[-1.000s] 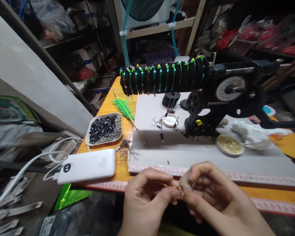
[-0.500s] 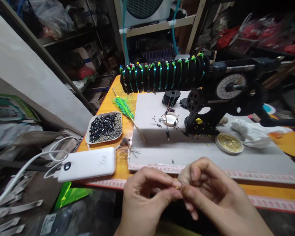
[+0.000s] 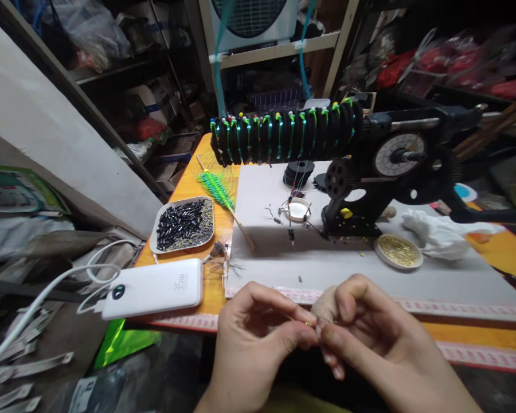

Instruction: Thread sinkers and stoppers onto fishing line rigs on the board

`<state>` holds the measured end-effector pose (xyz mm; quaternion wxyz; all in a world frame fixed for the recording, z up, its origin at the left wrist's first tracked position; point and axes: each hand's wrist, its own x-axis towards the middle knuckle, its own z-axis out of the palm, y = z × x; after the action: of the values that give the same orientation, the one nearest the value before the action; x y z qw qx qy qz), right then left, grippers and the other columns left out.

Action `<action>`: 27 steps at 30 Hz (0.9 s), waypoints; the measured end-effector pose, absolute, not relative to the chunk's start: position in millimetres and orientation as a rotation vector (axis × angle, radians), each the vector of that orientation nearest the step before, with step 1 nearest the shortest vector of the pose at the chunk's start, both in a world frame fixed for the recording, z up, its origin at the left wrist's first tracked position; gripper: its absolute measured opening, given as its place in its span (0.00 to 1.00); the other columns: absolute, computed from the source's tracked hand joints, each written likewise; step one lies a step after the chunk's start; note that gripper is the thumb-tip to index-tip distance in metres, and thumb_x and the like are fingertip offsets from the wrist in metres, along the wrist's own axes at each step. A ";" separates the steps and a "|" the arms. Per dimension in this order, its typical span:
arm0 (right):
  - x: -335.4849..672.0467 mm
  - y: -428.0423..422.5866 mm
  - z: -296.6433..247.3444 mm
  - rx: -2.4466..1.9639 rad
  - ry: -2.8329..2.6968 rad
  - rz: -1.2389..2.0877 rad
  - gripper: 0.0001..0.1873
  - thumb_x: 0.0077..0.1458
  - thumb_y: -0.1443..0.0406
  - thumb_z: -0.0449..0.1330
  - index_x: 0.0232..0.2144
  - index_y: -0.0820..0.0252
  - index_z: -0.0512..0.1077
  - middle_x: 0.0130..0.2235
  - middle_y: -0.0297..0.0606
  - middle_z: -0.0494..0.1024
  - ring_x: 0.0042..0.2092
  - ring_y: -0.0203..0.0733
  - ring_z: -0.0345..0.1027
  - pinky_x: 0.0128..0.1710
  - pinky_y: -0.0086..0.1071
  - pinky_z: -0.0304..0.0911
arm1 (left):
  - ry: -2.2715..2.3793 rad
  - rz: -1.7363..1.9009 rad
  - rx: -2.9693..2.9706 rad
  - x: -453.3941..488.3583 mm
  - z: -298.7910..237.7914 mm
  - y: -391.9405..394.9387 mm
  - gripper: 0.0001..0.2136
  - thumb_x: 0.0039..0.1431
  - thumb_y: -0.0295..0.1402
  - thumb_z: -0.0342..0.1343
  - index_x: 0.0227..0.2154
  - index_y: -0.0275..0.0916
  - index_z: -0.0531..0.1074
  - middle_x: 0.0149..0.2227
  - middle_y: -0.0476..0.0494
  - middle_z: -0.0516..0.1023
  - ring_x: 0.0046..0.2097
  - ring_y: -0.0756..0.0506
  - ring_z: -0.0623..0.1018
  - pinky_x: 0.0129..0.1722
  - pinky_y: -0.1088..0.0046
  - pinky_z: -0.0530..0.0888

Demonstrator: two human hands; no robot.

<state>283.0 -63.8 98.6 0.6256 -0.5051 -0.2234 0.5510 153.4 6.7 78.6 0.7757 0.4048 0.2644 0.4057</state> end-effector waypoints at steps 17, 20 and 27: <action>284.6 -59.6 95.9 -1.097 -0.515 1.328 0.23 0.50 0.58 0.71 0.26 0.59 0.59 0.26 0.27 0.69 0.25 0.29 0.65 0.23 0.23 0.62 | 0.627 0.869 1.145 142.1 79.5 12.8 0.10 0.50 0.25 0.70 0.33 0.39 0.76 0.30 0.48 0.84 0.33 0.50 0.83 0.32 0.81 0.79; 283.7 -60.1 96.0 -1.108 -0.506 1.315 0.23 0.50 0.58 0.72 0.26 0.59 0.59 0.25 0.26 0.68 0.24 0.29 0.65 0.24 0.23 0.62 | 0.634 0.883 1.035 146.2 81.3 12.8 0.11 0.47 0.24 0.72 0.31 0.37 0.75 0.28 0.47 0.84 0.31 0.50 0.83 0.32 0.82 0.78; 284.5 -60.7 94.1 -1.091 -0.494 1.324 0.23 0.50 0.59 0.72 0.26 0.59 0.59 0.25 0.26 0.68 0.24 0.29 0.66 0.23 0.23 0.62 | 0.541 0.887 1.012 146.4 78.9 12.4 0.11 0.49 0.21 0.70 0.33 0.39 0.76 0.30 0.49 0.84 0.33 0.52 0.83 0.34 0.83 0.79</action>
<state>284.5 -60.7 94.1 0.6274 -0.4760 -0.2153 0.5774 146.4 12.4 78.9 0.7483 0.4630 0.2476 0.4054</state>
